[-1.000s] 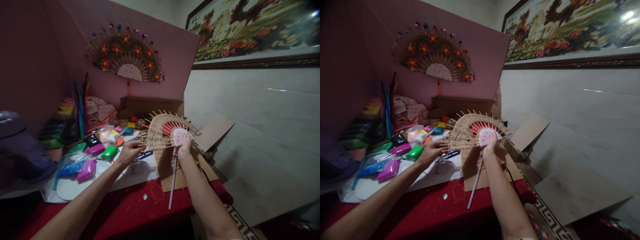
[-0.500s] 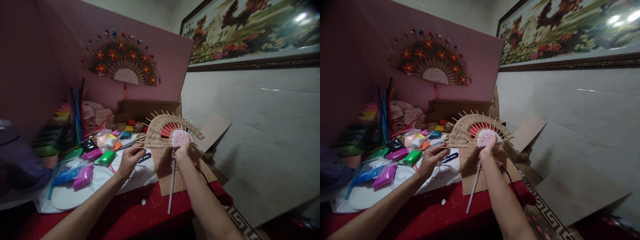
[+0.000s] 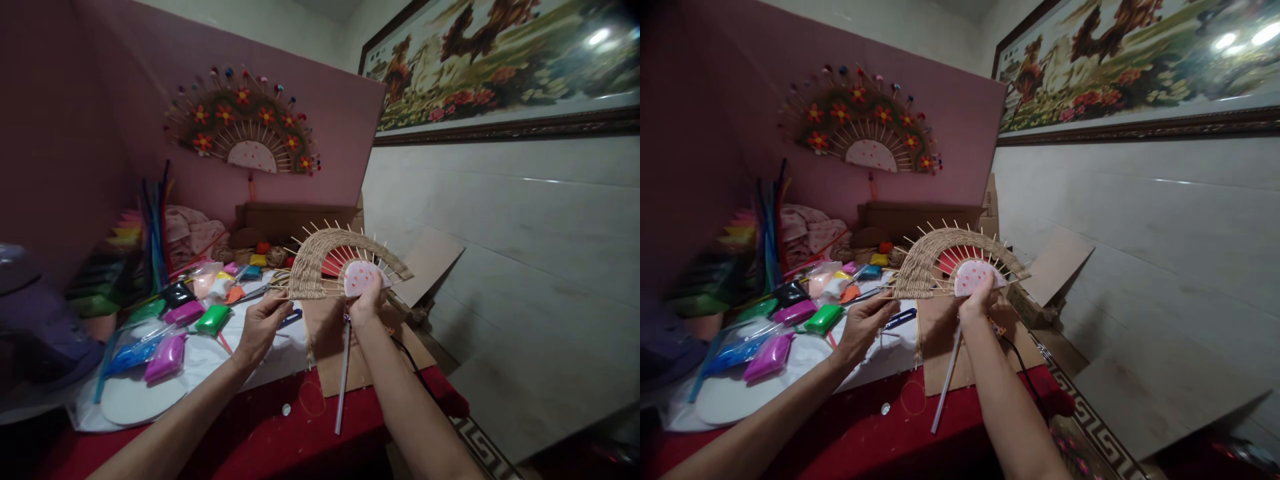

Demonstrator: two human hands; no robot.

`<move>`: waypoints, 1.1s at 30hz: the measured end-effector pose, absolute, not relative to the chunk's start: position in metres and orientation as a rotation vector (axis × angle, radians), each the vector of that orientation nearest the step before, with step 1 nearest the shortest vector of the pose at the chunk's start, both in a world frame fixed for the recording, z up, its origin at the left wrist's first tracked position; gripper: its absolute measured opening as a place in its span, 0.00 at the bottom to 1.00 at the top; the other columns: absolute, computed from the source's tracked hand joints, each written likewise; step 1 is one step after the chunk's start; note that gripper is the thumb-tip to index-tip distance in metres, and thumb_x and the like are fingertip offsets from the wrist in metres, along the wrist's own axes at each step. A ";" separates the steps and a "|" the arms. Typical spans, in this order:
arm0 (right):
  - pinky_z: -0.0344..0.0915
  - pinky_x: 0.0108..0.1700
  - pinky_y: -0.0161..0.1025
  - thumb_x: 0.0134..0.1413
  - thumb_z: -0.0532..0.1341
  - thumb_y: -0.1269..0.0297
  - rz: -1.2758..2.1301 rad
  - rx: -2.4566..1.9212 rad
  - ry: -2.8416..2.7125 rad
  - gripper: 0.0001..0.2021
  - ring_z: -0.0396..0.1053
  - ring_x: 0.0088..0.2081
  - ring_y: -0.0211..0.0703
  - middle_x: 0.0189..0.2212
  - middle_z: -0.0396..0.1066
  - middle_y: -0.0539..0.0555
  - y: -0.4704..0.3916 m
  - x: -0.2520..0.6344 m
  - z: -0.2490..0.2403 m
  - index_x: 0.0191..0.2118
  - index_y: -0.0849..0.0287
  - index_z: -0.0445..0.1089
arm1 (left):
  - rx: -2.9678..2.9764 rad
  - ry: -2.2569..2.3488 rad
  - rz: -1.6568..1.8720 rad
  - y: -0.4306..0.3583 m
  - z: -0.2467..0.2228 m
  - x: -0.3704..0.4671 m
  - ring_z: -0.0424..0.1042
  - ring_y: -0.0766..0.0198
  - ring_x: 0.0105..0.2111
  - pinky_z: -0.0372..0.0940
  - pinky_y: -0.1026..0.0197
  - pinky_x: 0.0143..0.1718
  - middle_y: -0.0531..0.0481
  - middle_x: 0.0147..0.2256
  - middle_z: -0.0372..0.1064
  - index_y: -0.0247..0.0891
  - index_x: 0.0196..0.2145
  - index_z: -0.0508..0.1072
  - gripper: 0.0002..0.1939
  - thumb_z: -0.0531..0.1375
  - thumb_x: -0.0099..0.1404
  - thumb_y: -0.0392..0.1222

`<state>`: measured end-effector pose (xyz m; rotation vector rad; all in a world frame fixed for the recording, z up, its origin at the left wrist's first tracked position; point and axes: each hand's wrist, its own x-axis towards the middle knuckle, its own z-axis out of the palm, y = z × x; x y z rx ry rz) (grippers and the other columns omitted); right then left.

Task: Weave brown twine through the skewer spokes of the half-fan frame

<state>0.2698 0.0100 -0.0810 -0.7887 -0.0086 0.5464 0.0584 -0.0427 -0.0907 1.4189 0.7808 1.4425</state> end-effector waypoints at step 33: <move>0.70 0.32 0.35 0.48 0.56 0.63 0.851 -0.806 -0.221 0.11 0.72 0.28 0.36 0.29 0.74 0.49 0.014 0.273 -0.091 0.37 0.60 0.68 | 1.793 0.954 1.562 -0.020 -0.084 0.033 0.70 0.64 0.28 0.64 0.63 0.29 0.48 0.27 0.74 0.35 0.29 0.77 0.08 0.61 0.56 0.42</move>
